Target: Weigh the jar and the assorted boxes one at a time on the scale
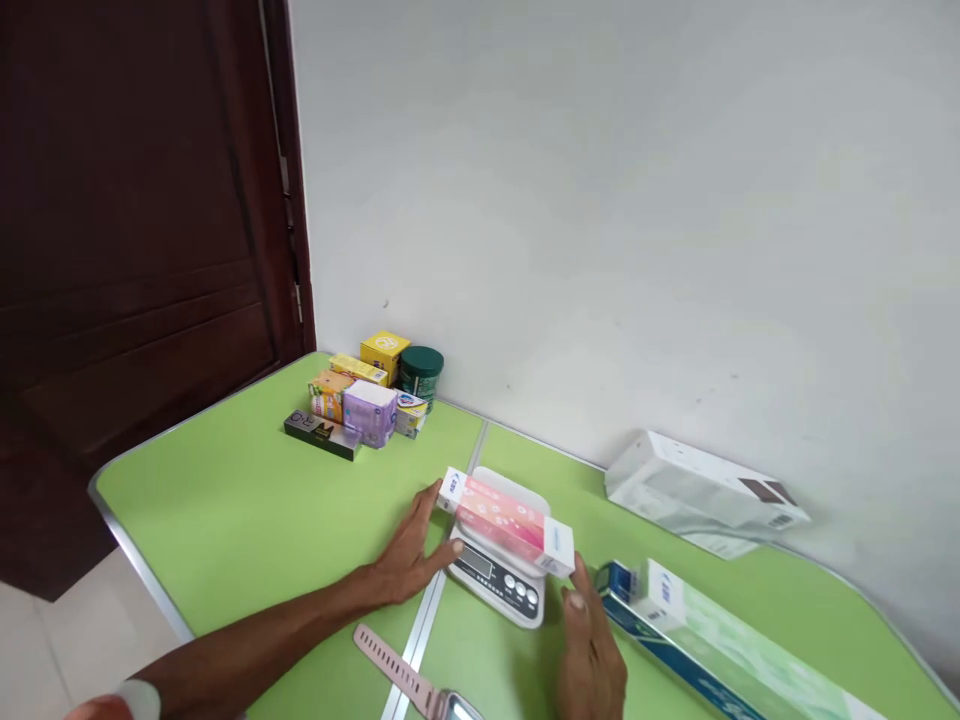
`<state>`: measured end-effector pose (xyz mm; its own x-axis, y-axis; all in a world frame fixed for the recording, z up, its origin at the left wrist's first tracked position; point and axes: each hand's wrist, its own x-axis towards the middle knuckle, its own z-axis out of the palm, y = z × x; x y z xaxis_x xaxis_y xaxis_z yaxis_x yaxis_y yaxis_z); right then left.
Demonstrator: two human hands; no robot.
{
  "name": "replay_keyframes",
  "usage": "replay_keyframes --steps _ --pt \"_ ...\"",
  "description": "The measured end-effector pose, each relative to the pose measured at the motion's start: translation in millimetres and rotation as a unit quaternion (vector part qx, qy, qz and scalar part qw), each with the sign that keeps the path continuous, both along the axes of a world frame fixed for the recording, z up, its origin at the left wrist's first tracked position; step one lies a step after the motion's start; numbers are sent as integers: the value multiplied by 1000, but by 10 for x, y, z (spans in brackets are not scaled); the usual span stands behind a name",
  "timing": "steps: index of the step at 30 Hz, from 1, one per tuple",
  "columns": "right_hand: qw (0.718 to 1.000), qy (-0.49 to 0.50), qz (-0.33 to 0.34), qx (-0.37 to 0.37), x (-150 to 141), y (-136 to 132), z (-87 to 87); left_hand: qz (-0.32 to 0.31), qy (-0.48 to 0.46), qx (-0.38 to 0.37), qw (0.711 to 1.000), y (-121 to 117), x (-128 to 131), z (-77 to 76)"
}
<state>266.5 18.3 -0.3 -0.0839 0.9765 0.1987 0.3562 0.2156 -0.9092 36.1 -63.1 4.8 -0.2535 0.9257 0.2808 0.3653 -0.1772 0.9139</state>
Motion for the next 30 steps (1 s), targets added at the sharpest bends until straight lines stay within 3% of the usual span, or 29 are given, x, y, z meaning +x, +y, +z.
replay_keyframes --steps 4,9,14,17,20,25,28,30 --pt "1000 -2 -11 -21 -140 -125 297 34 -34 41 998 -45 0 143" --pt "997 41 68 8 -802 -236 587 189 -61 109 974 -187 -419 372" --pt "975 82 208 -7 -1886 -407 544 324 -30 95 941 -552 -1332 377" --pt "960 102 260 -21 -2478 -482 432 381 2 34 924 -721 -1870 276" --pt "954 90 284 -13 -2875 -492 297 418 29 -24 908 -752 -2260 142" --pt "953 46 299 24 -3052 -480 149 425 73 -71 900 -653 -2519 -10" --pt "959 22 280 35 -2853 -493 171 432 81 -59 896 -660 -2478 5" --pt "959 13 276 65 -2557 -485 236 449 104 -32 887 -703 -2374 58"
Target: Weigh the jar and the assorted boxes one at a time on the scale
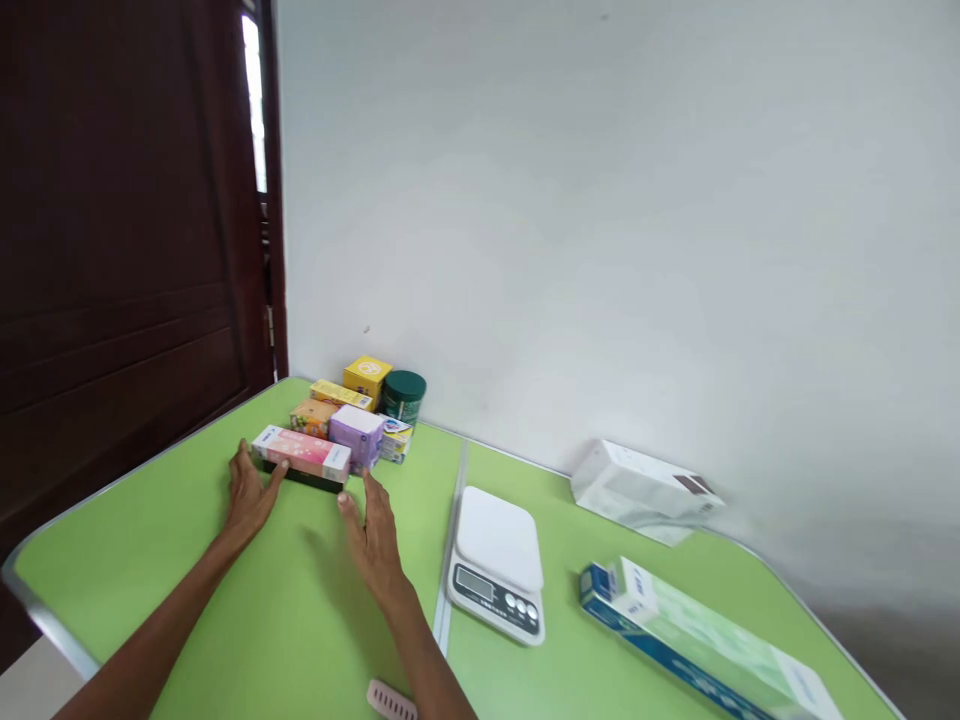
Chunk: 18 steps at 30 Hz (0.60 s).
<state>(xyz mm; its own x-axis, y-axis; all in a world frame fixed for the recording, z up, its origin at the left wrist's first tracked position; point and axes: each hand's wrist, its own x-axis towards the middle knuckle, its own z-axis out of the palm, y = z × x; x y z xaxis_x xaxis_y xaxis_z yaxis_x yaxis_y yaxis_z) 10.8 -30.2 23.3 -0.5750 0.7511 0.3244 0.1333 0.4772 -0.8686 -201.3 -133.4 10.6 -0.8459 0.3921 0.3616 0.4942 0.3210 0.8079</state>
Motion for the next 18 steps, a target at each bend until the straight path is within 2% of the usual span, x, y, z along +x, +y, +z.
replay_keyframes --steps 2,4,6,9,11,13,15,18 --pt "999 10 -15 49 434 37 80 8 63 17 998 -42 184 67" --pt "992 25 -68 104 960 107 137 -22 129 33 991 -45 469 116" --pt "978 32 -156 136 1486 199 139 -94 162 38 982 17 849 116" --pt "953 19 -282 104 2061 343 29 -243 121 11 963 251 1503 36" --pt "947 8 -317 44 2234 423 -84 -326 47 -9 944 477 1903 -17" --pt "950 6 -311 -9 2268 484 -192 -371 -27 -25 928 706 2218 -37" --pt "955 14 -293 -38 2230 528 -272 -382 -72 -40 920 892 2431 -30" --pt "954 36 -293 -53 2174 573 -335 -374 -88 -52 922 1054 2577 -11"
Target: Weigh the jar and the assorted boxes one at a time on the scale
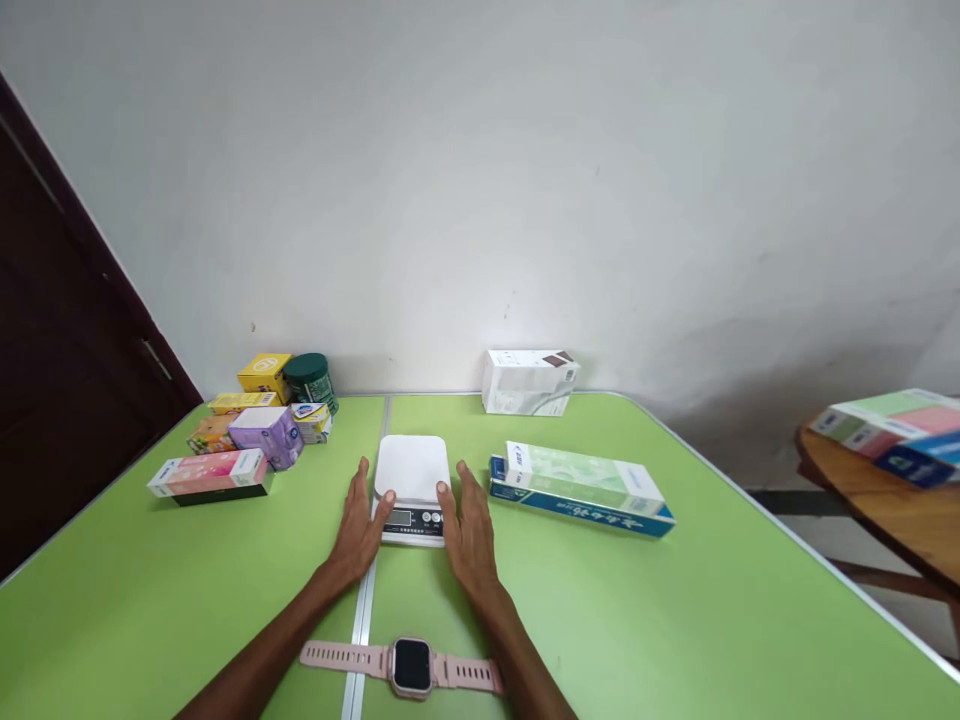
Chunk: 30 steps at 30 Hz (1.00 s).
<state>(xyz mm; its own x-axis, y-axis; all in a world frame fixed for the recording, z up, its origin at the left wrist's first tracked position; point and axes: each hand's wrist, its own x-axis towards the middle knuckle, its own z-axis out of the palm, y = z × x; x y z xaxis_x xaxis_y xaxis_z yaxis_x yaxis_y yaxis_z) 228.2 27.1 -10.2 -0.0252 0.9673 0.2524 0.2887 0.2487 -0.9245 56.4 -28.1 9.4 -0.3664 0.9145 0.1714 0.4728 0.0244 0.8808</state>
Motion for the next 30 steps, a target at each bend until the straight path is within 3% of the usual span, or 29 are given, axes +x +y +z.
replay_keyframes --steps 3,7,9,11,13,15,18,22,26,30 --pt "999 5 -31 27 29 16 36 14 3 -7 1000 41 6 14" --pt "982 -38 -66 173 299 70 325 30 51 39 997 10 10 68" --pt "960 -61 -144 233 583 153 503 3 85 81 993 -3 103 124" --pt "930 -69 -267 241 943 265 609 -49 102 105 988 9 289 196" --pt "901 -71 -374 208 1299 383 604 -107 99 104 984 67 559 266" --pt "883 -78 -434 163 1563 482 511 -158 78 84 981 179 874 314" --pt "884 -85 -448 102 1705 565 337 -203 41 39 977 405 1325 322" --pt "893 -75 -438 73 1610 583 255 -206 15 5 978 628 1699 256" --pt "898 -54 -431 72 1556 540 369 -183 6 28 983 643 1786 297" --pt "920 -28 -381 85 1465 430 567 -159 37 67 984 534 1612 534"
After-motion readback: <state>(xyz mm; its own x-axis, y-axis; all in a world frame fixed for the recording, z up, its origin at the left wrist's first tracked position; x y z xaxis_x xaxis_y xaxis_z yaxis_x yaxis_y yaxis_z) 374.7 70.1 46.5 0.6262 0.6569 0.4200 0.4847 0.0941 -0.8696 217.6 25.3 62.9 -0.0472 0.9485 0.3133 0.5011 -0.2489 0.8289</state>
